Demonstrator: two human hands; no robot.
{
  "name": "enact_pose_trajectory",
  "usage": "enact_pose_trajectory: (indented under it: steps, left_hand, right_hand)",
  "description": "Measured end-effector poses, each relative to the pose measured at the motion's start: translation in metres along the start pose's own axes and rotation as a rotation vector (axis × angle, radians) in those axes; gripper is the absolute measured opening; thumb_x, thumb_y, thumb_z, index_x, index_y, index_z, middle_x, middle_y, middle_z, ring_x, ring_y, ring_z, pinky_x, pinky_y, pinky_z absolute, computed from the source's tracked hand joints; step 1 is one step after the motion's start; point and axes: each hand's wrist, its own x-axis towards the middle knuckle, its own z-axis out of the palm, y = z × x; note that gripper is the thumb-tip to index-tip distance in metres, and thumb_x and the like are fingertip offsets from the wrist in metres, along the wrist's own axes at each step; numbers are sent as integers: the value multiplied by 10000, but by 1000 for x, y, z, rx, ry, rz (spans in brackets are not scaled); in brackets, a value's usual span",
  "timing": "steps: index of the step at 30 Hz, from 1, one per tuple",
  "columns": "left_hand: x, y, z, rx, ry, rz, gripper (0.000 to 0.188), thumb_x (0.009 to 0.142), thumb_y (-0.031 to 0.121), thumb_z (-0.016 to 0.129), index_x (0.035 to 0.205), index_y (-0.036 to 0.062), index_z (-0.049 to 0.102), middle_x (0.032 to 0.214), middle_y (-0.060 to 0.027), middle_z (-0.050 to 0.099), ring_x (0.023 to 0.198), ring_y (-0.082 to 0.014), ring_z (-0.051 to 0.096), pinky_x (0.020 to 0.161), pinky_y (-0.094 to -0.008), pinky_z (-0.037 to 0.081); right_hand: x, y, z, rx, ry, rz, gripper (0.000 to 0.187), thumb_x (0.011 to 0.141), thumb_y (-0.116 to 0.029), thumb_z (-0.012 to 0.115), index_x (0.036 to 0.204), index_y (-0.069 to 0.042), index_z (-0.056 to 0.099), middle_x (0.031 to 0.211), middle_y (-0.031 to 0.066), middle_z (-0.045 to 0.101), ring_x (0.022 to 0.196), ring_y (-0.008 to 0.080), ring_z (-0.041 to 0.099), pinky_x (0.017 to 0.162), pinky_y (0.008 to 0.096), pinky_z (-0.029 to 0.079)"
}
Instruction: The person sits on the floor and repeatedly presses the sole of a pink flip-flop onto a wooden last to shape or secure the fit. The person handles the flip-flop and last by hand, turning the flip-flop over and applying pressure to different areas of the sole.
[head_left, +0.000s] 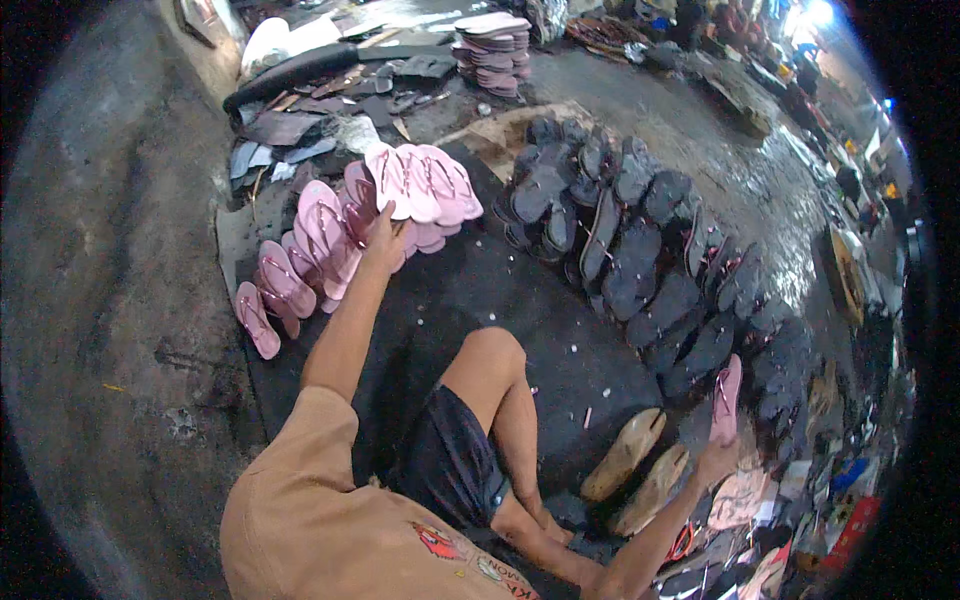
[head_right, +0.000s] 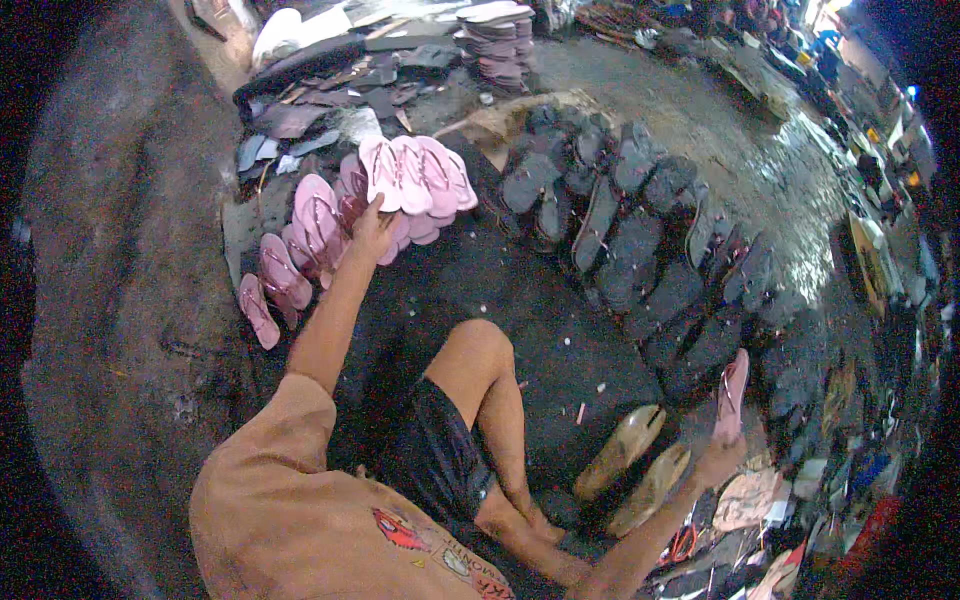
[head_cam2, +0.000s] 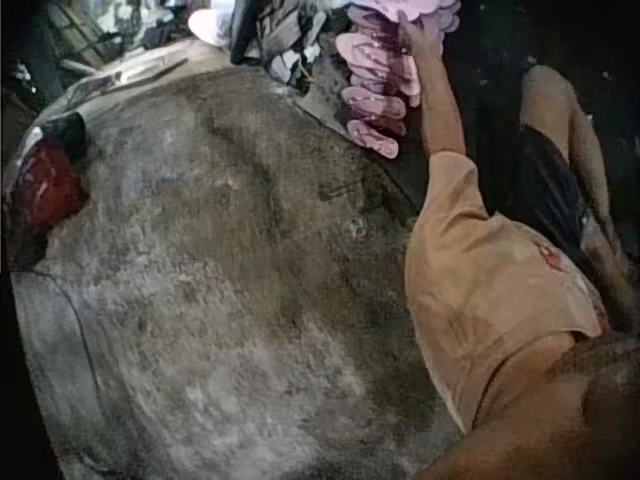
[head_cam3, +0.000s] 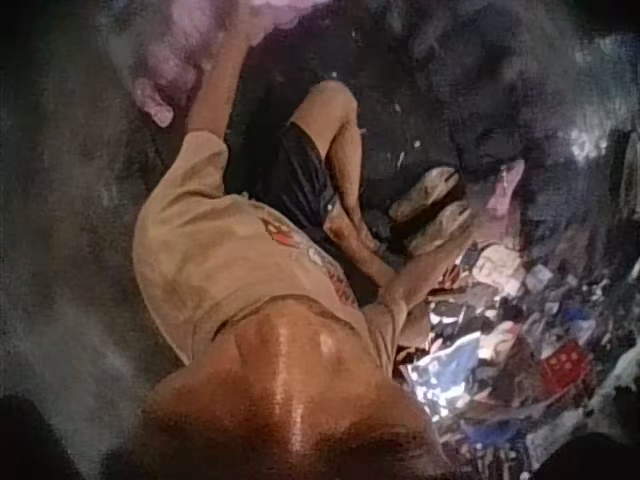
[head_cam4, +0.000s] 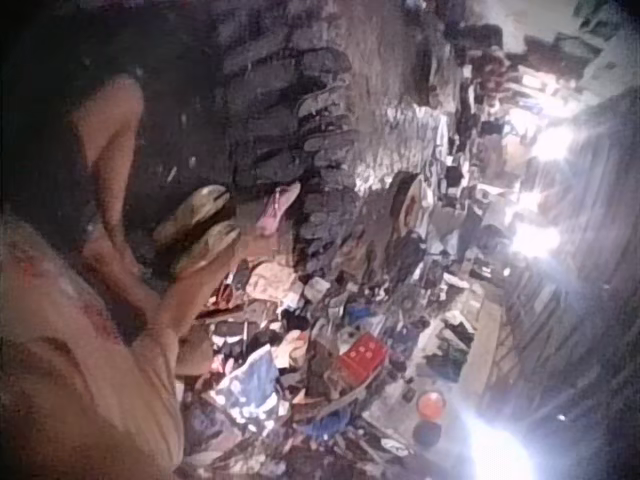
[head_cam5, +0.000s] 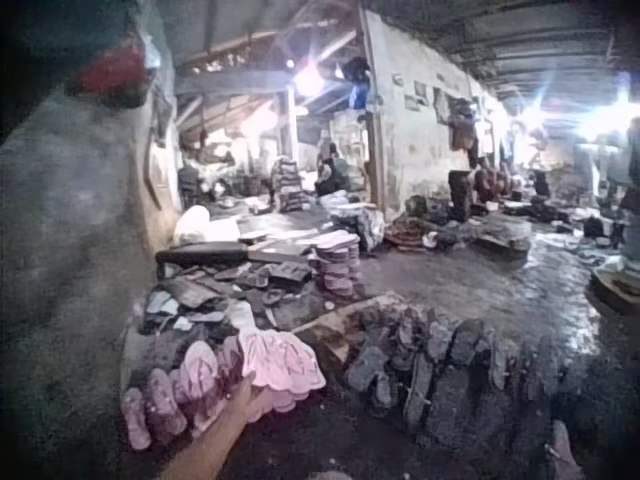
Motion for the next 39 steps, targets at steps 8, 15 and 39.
enact_pose_trajectory:
  steps: [8, 15, 39]
  left_hand:
    - [-378, -111, 139, 556, -955, -184, 508, 969, 46, 724, 1443, 3, 546, 1447, -195, 644, 1353, -272, 623, 1112, -420, 537]
    - [-442, -74, 169, 918, -1609, 369, 334, 909, 136, 811, 1220, 51, 725, 1288, -167, 720, 1234, -311, 701, 1062, -424, 568]
    - [-377, -154, 181, 779, -1099, -554, 596, 804, 94, 655, 1383, -36, 598, 1338, -187, 693, 1222, -338, 693, 1084, -416, 548]
  right_hand:
    - [-188, -153, -214, 1466, -618, 728, 472, 991, -49, 719, 1432, -6, 554, 1290, 142, 667, 1063, 297, 725, 892, 420, 634]
    - [-164, -227, -273, 810, -320, -204, 497, 868, 18, 791, 1341, 4, 641, 1324, 143, 701, 1225, 313, 693, 1073, 375, 534]
    - [-202, -167, -123, 643, -253, 313, 740, 953, -178, 785, 1570, -10, 413, 1449, 210, 602, 1314, 303, 621, 1126, 423, 482]
